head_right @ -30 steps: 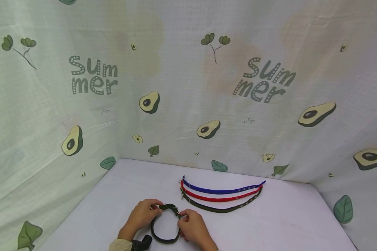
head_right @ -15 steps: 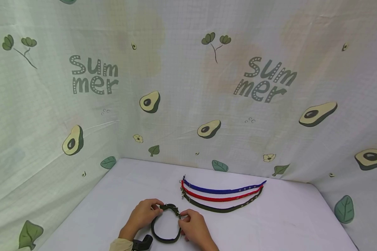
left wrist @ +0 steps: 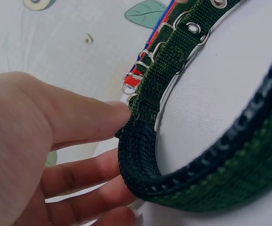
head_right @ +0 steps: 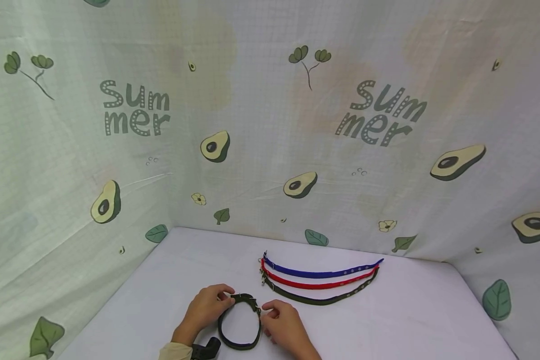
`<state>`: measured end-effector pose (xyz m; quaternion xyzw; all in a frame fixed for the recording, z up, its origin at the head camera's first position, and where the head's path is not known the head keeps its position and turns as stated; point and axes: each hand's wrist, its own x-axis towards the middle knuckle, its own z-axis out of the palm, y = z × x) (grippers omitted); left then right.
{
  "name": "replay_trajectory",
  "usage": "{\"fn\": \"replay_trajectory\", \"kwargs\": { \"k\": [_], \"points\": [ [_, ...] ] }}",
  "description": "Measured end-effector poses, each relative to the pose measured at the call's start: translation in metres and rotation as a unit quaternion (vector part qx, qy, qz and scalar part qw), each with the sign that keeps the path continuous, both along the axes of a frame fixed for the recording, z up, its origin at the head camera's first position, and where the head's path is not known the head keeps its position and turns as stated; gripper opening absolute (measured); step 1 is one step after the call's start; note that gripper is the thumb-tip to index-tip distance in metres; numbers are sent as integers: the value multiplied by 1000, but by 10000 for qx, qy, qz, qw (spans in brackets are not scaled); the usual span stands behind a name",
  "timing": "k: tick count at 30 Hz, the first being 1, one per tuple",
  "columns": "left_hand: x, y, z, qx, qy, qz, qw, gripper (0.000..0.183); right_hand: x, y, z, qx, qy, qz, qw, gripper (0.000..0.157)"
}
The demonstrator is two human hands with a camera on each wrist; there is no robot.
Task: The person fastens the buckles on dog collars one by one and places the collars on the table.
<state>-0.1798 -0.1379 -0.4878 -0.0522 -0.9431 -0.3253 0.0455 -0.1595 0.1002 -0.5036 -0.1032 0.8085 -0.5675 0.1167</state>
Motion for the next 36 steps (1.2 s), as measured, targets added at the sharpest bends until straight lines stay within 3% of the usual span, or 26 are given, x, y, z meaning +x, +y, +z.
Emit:
{"fn": "replay_trajectory", "kwargs": {
  "k": [6, 13, 22, 28, 32, 36],
  "points": [
    [0, 5, 2, 13, 509, 313, 9982, 13, -2, 17, 9, -19, 77, -215, 9997, 27],
    [-3, 24, 3, 445, 880, 403, 9943, 7, -5, 40, 18, 3, 206, -920, 9955, 27],
    [-2, 53, 5, 483, 927, -417, 9936, 6, -5, 62, 19, 495, 231, -1674, 9844, 23],
    [-1, 78, 5, 532, 593, -882, 9929, 6, -5, 84, 20, 1100, 433, -1968, 9733, 23],
    [-1, 95, 5, 573, 434, -1060, 9918, 6, -4, 100, 20, 1307, 576, -2047, 9684, 22],
    [-3, 109, 6, 453, 507, -1116, 9914, 5, -2, 115, 19, 1399, 652, -2150, 9643, 24]
  ]
}}
